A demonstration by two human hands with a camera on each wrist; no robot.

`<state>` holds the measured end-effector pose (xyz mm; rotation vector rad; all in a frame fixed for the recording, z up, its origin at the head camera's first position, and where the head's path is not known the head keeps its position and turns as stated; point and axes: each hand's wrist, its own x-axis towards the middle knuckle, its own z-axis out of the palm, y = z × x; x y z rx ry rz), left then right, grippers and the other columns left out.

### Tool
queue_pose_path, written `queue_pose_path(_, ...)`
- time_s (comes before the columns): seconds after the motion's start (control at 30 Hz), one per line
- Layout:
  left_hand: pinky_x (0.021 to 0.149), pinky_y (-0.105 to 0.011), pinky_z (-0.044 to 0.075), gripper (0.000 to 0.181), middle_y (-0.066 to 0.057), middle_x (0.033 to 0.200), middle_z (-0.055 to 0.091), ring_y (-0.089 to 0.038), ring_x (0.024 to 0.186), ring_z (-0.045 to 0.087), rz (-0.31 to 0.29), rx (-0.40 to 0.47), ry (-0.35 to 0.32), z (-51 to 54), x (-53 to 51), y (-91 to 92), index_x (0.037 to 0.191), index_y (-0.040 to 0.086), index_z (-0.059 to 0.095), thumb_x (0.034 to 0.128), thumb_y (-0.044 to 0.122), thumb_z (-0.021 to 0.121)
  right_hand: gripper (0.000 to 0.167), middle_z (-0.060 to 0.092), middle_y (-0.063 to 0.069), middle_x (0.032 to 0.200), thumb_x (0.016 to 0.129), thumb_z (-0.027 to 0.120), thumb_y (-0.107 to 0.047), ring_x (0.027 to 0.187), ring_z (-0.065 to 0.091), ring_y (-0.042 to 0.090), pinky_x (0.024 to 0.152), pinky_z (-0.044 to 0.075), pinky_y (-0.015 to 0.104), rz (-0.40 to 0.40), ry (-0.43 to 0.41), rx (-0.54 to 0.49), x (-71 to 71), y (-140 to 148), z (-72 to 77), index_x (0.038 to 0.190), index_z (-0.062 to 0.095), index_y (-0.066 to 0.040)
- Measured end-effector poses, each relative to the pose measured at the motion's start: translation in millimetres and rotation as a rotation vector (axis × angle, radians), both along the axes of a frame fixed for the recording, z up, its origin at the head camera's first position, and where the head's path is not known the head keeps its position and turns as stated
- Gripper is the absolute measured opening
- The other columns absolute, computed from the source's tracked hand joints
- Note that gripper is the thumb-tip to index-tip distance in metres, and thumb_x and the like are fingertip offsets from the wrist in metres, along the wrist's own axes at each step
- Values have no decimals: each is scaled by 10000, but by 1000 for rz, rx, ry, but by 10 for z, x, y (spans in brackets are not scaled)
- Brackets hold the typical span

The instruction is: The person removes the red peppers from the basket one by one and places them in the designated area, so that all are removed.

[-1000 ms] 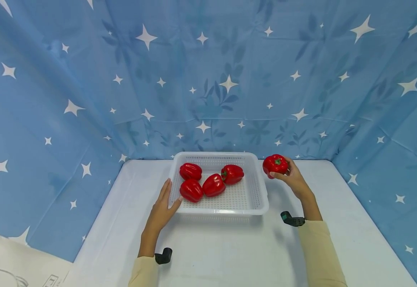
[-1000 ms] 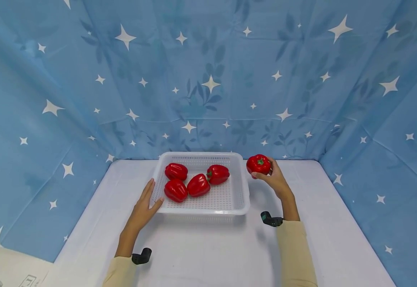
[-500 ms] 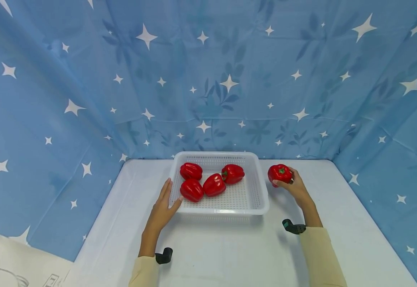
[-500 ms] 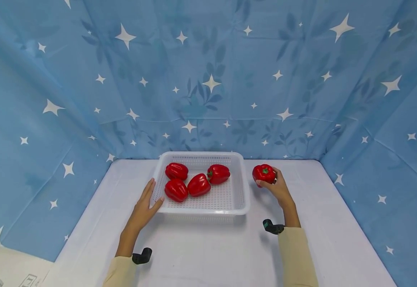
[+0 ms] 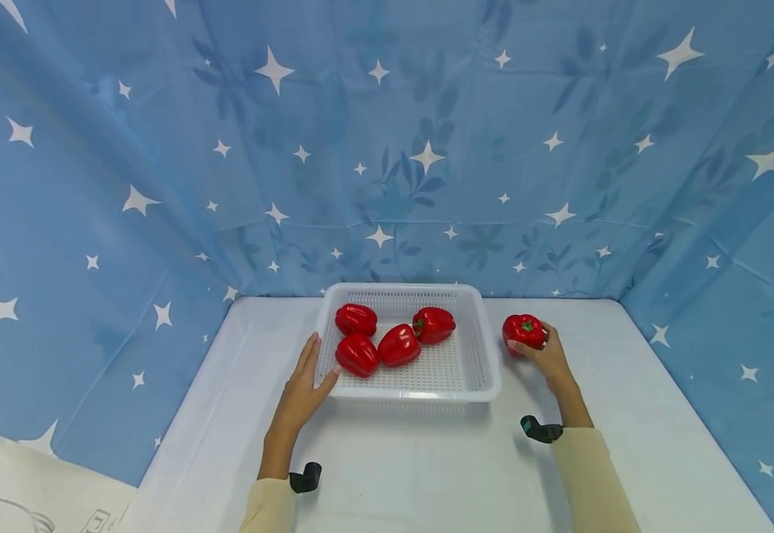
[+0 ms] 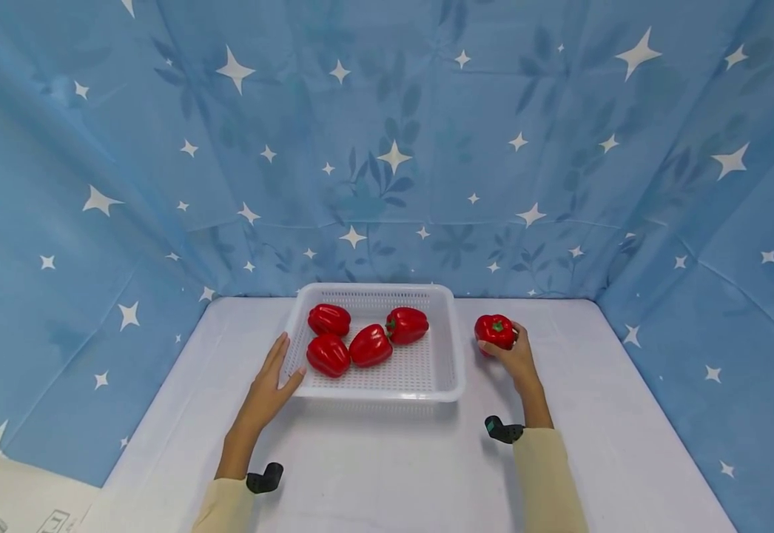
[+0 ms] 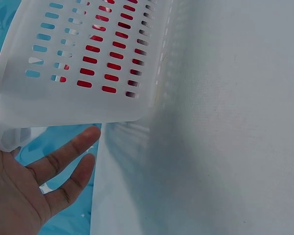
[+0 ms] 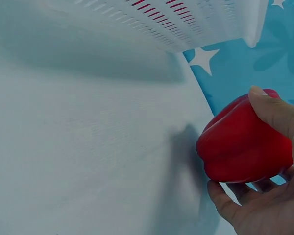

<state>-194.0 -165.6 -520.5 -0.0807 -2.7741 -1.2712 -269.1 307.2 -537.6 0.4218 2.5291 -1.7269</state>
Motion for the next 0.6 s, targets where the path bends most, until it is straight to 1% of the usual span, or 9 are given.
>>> queue_pose_path(0.13, 1003, -560, 427, 821, 60, 1647, 149, -325, 1481, 274, 2, 4, 14, -10, 2, 6, 1576, 281, 157, 919, 402, 633, 1075, 43, 238, 1623, 857, 746, -313, 1489, 96, 454, 1138, 273, 611, -15, 2, -2, -3, -12, -63, 1563, -27, -70)
queue_pose_path(0.23, 1001, -561, 429, 822, 60, 1647, 151, -325, 1480, 276, 6, 8, 15, -11, 7, 10, 1575, 285, 160, 915, 392, 639, 1087, 33, 231, 1627, 851, 752, -323, 1491, 95, 451, 1145, 258, 608, -26, -3, 2, -4, -24, -83, 1565, -32, -82)
queue_pose_path(0.43, 1002, -561, 429, 822, 67, 1647, 145, -320, 1484, 270, 8, 13, 5, -6, 8, 16, 1574, 309, 146, 919, 373, 640, 1055, 42, 245, 1620, 871, 733, -296, 1486, 98, 455, 1145, 254, 613, -27, 16, -6, -9, -26, -83, 1566, -34, -94)
queue_pose_path(0.6, 1003, -556, 428, 814, 63, 1646, 150, -322, 1482, 274, 7, 6, 11, -2, 9, 11, 1576, 282, 158, 922, 374, 635, 1072, 49, 233, 1623, 860, 746, -289, 1487, 101, 453, 1137, 279, 606, -27, 16, -2, 10, -40, -79, 1571, -40, -123)
